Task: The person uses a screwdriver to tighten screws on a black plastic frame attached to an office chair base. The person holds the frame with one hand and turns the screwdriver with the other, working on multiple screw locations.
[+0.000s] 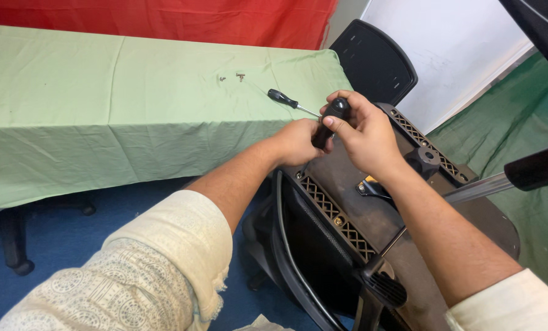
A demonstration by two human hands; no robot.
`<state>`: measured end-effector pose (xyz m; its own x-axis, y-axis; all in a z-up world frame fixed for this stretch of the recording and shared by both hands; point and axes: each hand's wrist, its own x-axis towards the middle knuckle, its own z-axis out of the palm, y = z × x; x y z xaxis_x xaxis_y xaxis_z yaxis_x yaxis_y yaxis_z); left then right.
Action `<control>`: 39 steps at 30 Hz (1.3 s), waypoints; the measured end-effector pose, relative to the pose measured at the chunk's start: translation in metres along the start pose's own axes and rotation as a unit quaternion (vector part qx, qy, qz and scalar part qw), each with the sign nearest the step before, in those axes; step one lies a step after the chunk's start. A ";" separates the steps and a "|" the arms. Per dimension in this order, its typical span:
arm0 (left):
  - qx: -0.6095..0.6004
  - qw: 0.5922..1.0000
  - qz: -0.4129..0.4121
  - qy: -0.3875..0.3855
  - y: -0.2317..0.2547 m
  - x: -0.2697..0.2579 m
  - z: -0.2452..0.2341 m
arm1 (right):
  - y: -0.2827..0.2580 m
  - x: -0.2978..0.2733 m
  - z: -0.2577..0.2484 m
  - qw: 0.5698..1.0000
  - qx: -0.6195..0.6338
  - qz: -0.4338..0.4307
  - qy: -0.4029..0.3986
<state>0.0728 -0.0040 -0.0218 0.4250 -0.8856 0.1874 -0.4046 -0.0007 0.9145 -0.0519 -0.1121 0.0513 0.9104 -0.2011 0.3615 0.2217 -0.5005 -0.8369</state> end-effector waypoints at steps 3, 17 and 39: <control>-0.036 0.998 -0.035 0.026 0.006 -0.008 0.002 | -0.001 -0.008 0.014 0.988 -0.101 0.020 0.117; 0.076 0.986 -0.016 0.148 0.021 -0.020 0.016 | -0.010 0.004 -0.011 0.999 -0.006 0.006 -0.044; 0.132 0.947 -0.105 0.274 0.045 -0.026 0.031 | -0.034 -0.007 0.019 0.980 -0.158 0.059 0.106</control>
<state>0.0187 0.0045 0.0030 0.8461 -0.4783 0.2351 -0.4213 -0.3300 0.8448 -0.0593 -0.0780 0.0692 0.8227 -0.4270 0.3754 -0.0306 -0.6925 -0.7207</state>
